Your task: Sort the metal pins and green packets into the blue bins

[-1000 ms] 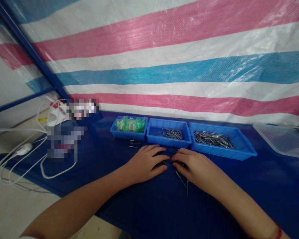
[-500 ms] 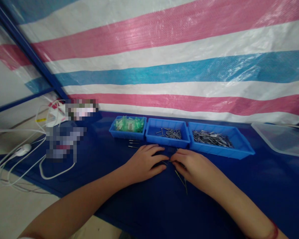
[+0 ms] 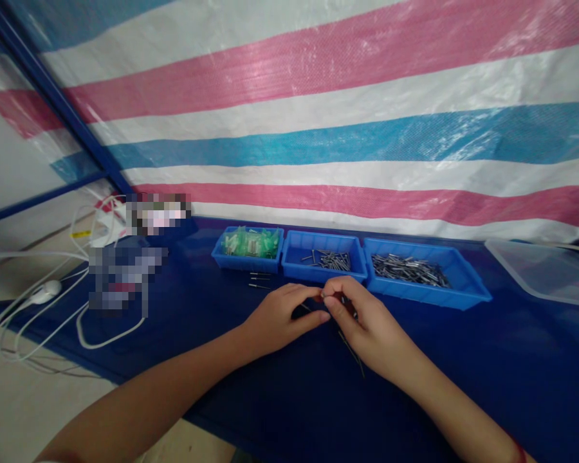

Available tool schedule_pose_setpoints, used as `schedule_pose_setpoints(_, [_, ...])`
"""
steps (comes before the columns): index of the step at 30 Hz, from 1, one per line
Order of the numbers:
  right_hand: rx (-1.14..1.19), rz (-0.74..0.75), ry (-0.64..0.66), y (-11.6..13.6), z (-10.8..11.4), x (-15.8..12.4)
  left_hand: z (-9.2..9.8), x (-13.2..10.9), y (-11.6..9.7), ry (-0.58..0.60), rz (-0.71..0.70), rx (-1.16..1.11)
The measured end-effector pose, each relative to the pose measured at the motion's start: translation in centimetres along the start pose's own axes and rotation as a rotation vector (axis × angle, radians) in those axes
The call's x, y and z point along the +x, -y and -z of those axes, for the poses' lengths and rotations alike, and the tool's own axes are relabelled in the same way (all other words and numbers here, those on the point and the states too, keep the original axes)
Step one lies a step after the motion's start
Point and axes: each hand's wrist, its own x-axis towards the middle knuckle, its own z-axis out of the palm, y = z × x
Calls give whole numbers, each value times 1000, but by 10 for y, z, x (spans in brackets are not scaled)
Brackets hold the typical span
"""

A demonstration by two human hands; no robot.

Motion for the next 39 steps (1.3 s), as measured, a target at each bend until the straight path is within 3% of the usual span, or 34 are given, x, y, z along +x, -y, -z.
schedule_pose_setpoints(9, [212, -113, -7, 5, -3, 0, -2, -2, -2, 13, 79, -214])
schedule_pose_setpoints(16, [118, -76, -124, 2, -3, -2, -5, -2, -1, -8, 80, -241])
schedule_pose_setpoints(20, [75, -10, -116, 6, -2, -2, -6, -2, -2, -77, 40, -257])
schedule_pose_setpoints(27, [-18, 78, -136, 8, 5, -1, 1, 0, -4, -223, 109, -260])
schedule_pose_setpoints(32, [-100, 57, -61, 3, 9, 1, 4, -1, -7, -207, 145, -196])
schedule_pose_setpoints(35, [-169, 4, -185, -6, 20, 4, 4, -2, -4, -147, 120, -93])
schedule_pose_setpoints(39, [-392, -260, -483, -27, 50, 7, 5, -2, 4, -35, 38, 164])
